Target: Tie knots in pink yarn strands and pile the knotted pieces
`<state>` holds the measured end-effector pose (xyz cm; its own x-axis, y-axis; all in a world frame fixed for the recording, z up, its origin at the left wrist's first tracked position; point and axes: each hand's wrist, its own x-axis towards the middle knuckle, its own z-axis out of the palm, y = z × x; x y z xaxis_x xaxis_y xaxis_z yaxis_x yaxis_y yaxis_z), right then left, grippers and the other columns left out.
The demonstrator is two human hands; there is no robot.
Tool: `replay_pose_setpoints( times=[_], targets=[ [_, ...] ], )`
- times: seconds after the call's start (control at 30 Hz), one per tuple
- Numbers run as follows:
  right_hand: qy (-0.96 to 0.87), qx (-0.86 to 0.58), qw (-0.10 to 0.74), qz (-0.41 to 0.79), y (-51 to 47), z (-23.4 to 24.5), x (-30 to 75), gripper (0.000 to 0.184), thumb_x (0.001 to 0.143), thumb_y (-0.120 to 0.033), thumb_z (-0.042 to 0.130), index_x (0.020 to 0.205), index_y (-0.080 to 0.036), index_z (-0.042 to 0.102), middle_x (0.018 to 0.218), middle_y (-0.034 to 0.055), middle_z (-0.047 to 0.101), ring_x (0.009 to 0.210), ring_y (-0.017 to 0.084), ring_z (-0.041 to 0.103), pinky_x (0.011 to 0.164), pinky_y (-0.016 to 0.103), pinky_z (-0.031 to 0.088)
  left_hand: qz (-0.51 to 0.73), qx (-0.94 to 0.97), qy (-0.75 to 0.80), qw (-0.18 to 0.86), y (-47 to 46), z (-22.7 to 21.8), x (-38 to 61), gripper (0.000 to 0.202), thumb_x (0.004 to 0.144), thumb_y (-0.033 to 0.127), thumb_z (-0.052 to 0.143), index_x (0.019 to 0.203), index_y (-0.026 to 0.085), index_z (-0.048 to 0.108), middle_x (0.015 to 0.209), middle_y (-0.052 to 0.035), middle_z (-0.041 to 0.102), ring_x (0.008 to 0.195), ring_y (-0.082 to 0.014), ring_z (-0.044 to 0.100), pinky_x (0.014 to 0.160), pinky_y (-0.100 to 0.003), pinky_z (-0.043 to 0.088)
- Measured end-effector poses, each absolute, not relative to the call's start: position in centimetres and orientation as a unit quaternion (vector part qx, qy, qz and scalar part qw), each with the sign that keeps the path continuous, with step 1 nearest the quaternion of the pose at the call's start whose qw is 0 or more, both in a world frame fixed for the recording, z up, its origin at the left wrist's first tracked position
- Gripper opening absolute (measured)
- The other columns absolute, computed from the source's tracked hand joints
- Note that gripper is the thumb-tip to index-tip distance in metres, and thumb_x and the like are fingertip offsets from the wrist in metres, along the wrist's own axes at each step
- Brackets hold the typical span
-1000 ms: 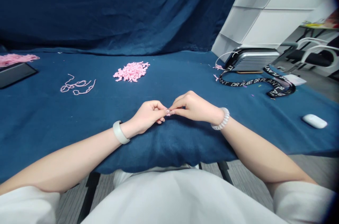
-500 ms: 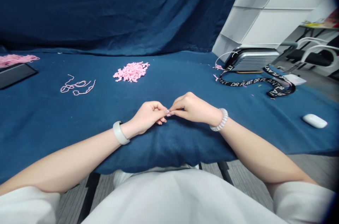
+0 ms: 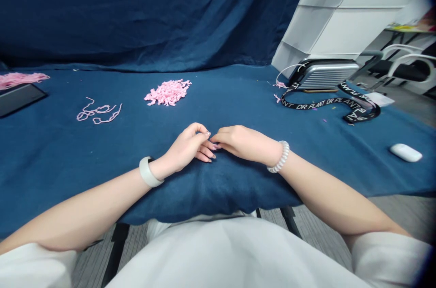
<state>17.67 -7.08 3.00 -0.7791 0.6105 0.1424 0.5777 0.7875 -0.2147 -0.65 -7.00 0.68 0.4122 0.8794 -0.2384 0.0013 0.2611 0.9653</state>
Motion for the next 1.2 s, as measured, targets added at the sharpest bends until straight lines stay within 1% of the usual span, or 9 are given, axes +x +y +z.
replay_pose_setpoints(
  times=[0.2, 0.33, 0.43, 0.47, 0.63, 0.8, 0.93, 1.07, 1.2],
  targets=[
    [-0.941, -0.332, 0.063, -0.008, -7.5, 2.9, 17.2, 0.019, 0.089, -0.013, 0.044, 0.082, -0.011, 0.062, 0.079, 0.0079, 0.063, 0.069, 0.015, 0.058, 0.063, 0.026, 0.038, 0.354, 0.448, 0.457, 0.682, -7.1, 1.3, -0.5, 0.017, 0.078, 0.027, 0.053, 0.088, 0.02, 0.042, 0.068, -0.0052, 0.066, 0.055, -0.0161, 0.063, 0.047, -0.026, 0.052],
    [-0.941, -0.331, 0.071, -0.005, -7.1, 2.7, 17.2, 0.019, 0.089, -0.013, 0.043, 0.081, -0.011, 0.061, 0.079, 0.0082, 0.063, 0.069, 0.015, 0.057, 0.064, 0.026, 0.038, 0.368, 0.391, 0.456, 0.709, -7.2, 1.4, -0.4, 0.012, 0.079, 0.024, 0.053, 0.086, 0.018, 0.045, 0.07, -0.0072, 0.067, 0.057, -0.0153, 0.063, 0.048, -0.026, 0.053],
    [-0.941, -0.324, 0.099, 0.017, -6.7, 2.1, 17.4, 0.02, 0.089, -0.014, 0.043, 0.082, -0.011, 0.061, 0.079, 0.0085, 0.063, 0.071, 0.015, 0.056, 0.065, 0.025, 0.039, 0.367, 0.325, 0.457, 0.742, -7.1, 1.1, -0.5, 0.004, 0.08, 0.019, 0.051, 0.081, 0.015, 0.05, 0.072, -0.0082, 0.067, 0.055, -0.0127, 0.062, 0.049, -0.023, 0.053],
    [-0.941, -0.318, 0.112, 0.024, -6.5, 2.0, 17.5, 0.02, 0.088, -0.015, 0.043, 0.082, -0.012, 0.061, 0.079, 0.0083, 0.063, 0.071, 0.014, 0.056, 0.065, 0.025, 0.039, 0.362, 0.3, 0.455, 0.756, -7.0, 1.0, -0.5, 0.004, 0.081, 0.016, 0.049, 0.079, 0.014, 0.051, 0.071, -0.0082, 0.066, 0.054, -0.0119, 0.061, 0.049, -0.022, 0.053],
    [-0.937, -0.301, 0.173, 0.034, -6.0, 1.2, 17.7, 0.02, 0.087, -0.017, 0.044, 0.081, -0.012, 0.062, 0.078, 0.0081, 0.062, 0.07, 0.014, 0.056, 0.065, 0.025, 0.041, 0.348, 0.21, 0.418, 0.813, -6.8, 0.5, -0.7, 0.016, 0.084, 0.009, 0.045, 0.075, 0.008, 0.058, 0.067, -0.0077, 0.064, 0.058, -0.0103, 0.063, 0.056, -0.019, 0.055],
    [-0.925, -0.306, 0.225, 0.012, -5.8, 0.7, 17.7, 0.02, 0.087, -0.017, 0.044, 0.08, -0.012, 0.062, 0.073, 0.0072, 0.063, 0.068, 0.014, 0.056, 0.066, 0.025, 0.043, 0.366, 0.213, 0.374, 0.825, -7.0, 0.6, -0.6, 0.018, 0.085, 0.007, 0.046, 0.078, 0.006, 0.062, 0.072, -0.0069, 0.064, 0.064, -0.0096, 0.063, 0.062, -0.019, 0.056],
    [-0.896, -0.325, 0.301, 0.007, -5.8, 0.4, 17.7, 0.022, 0.088, -0.021, 0.043, 0.083, -0.013, 0.063, 0.078, 0.0081, 0.065, 0.072, 0.015, 0.059, 0.07, 0.027, 0.045, 0.394, 0.235, 0.332, 0.824, -7.2, 0.8, -0.4, 0.019, 0.085, 0.005, 0.045, 0.082, 0.007, 0.063, 0.077, -0.0066, 0.064, 0.067, -0.008, 0.063, 0.067, -0.016, 0.055],
    [-0.859, -0.339, 0.377, 0.068, -5.9, 0.4, 17.5, 0.018, 0.086, -0.019, 0.047, 0.084, -0.015, 0.064, 0.081, 0.0066, 0.067, 0.075, 0.015, 0.061, 0.071, 0.027, 0.046, 0.414, 0.251, 0.291, 0.825, -7.4, 0.5, -0.2, 0.019, 0.084, 0.004, 0.047, 0.087, 0.009, 0.065, 0.08, -0.0046, 0.063, 0.071, -0.006, 0.061, 0.072, -0.014, 0.053],
    [-0.807, -0.365, 0.416, 0.204, -6.0, 0.3, 16.9, 0.015, 0.084, -0.022, 0.052, 0.081, -0.016, 0.065, 0.079, 0.0046, 0.067, 0.072, 0.013, 0.06, 0.069, 0.026, 0.047, 0.424, 0.319, 0.307, 0.79, -7.4, 0.2, -0.3, 0.011, 0.079, 0.008, 0.057, 0.086, 0.011, 0.065, 0.079, -0.0019, 0.061, 0.069, -0.0055, 0.059, 0.072, -0.017, 0.053]
  ],
)
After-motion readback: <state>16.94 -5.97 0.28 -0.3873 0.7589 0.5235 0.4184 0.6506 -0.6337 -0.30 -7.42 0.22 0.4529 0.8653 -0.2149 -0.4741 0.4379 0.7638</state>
